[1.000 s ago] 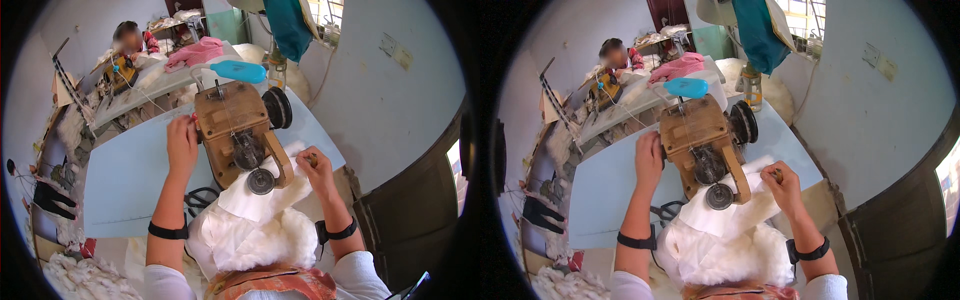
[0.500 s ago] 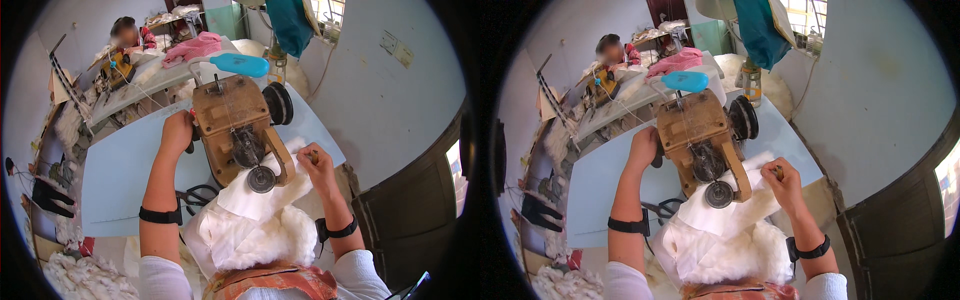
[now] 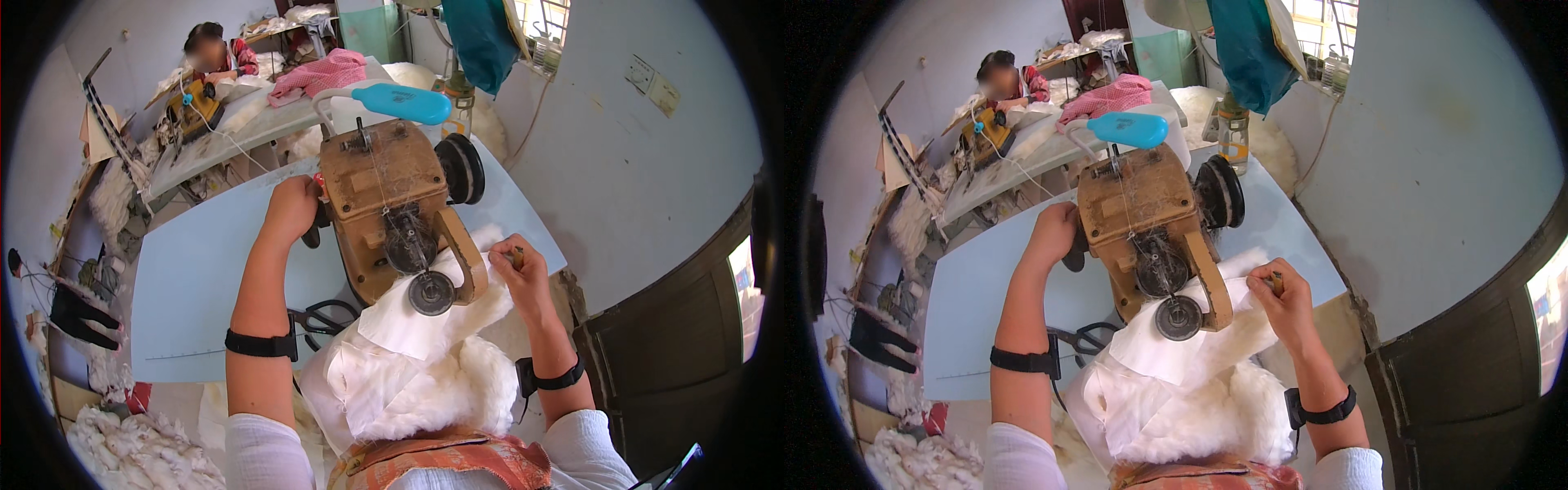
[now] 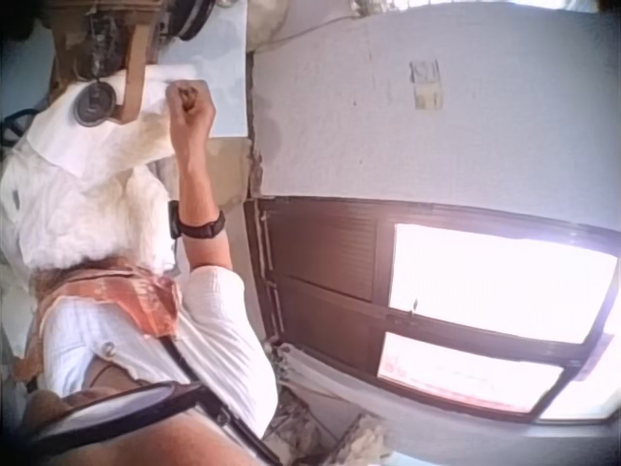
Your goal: Sewing white fibrous materials using a specialized sewing machine and trimming with scissors.
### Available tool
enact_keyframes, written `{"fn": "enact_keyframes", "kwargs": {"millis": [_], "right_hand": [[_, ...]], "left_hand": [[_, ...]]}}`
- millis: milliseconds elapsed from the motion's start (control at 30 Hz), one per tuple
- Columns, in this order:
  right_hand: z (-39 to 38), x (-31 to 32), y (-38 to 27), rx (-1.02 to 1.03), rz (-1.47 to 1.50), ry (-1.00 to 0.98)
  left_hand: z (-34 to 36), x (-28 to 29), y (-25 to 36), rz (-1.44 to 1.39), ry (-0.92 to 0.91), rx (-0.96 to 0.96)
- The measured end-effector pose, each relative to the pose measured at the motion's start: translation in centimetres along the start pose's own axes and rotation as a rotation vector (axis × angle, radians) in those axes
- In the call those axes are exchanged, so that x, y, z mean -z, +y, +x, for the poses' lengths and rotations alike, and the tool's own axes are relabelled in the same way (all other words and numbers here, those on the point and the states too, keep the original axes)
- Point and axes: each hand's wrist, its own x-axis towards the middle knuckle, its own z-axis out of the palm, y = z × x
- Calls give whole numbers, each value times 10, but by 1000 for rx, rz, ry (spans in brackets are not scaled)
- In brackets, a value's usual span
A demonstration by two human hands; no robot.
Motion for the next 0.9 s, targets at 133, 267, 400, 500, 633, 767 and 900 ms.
{"fn": "enact_keyframes", "kwargs": {"millis": [133, 267, 400, 500, 633, 767, 900], "right_hand": [[-1, 0, -1, -14, 11, -3], [-1, 0, -4, -8, 13, -9], [-2, 0, -4, -20, 19, -12], [-2, 0, -5, -28, 18, -18], [0, 1, -2, -3, -3, -16], [-1, 1, -4, -7, 4, -21], [-2, -2, -8, 2, 10, -32]], "left_hand": [[2, -1, 2, -15, -30, 43], [4, -1, -1, -16, -46, 41], [5, 0, 0, -25, -65, 59], [5, 2, 2, -41, -74, 66], [8, 2, 1, -81, -121, 101], [17, 2, -5, -88, -163, 133], [22, 8, -11, -221, -124, 305]]}}
